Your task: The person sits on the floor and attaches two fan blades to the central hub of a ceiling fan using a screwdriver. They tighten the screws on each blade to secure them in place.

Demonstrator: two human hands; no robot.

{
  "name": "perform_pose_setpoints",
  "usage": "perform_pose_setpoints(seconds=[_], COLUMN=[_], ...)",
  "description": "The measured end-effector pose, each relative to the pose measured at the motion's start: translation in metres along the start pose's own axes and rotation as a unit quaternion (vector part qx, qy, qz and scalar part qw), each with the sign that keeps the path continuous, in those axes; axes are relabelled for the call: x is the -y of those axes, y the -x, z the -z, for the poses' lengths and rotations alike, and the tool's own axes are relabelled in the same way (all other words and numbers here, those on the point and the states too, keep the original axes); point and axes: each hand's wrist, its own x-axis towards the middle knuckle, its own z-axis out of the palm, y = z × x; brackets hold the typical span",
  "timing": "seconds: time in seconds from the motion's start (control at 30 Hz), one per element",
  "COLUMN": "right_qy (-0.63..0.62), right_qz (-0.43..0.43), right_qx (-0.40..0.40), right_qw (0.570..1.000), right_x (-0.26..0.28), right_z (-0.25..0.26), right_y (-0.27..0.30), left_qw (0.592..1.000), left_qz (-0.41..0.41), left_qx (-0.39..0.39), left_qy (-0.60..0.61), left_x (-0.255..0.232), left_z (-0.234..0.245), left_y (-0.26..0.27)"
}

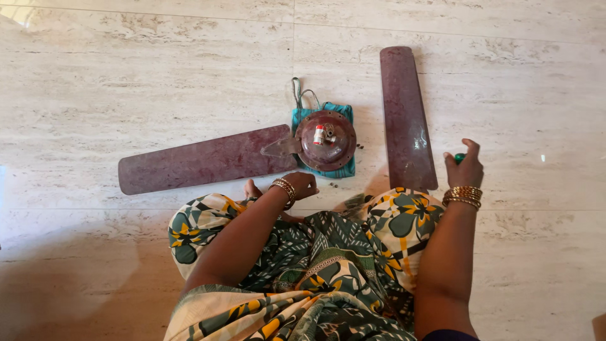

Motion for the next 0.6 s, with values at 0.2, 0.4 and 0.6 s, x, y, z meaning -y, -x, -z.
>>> perform_pose_setpoints(seconds=[0.2,0.4,0.6], right_qy=[-0.025,0.042,0.136], right_qz=[-0.166,-0.187,-0.215], right_qx=[0.279,0.369,0.412], right_qw=[0.946,0.909,0.875], right_x=[-0.021,-0.006,0.015], right_z=[-0.036,-0.048,-0.066], right_y=[-0.029,-0.043,-0.047], left_qw=[0.999,0.999,0.999], left_qz=[0.024,0.043,0.03], left_qx=[0.044,0.011,0.036], left_qy=[-0.018,0.017,0.008], left_x=[0.01,0.014,-0.01], left_z=[-0.043,-0.046,-0.047], left_y=[-0.008,-0.01,-0.022])
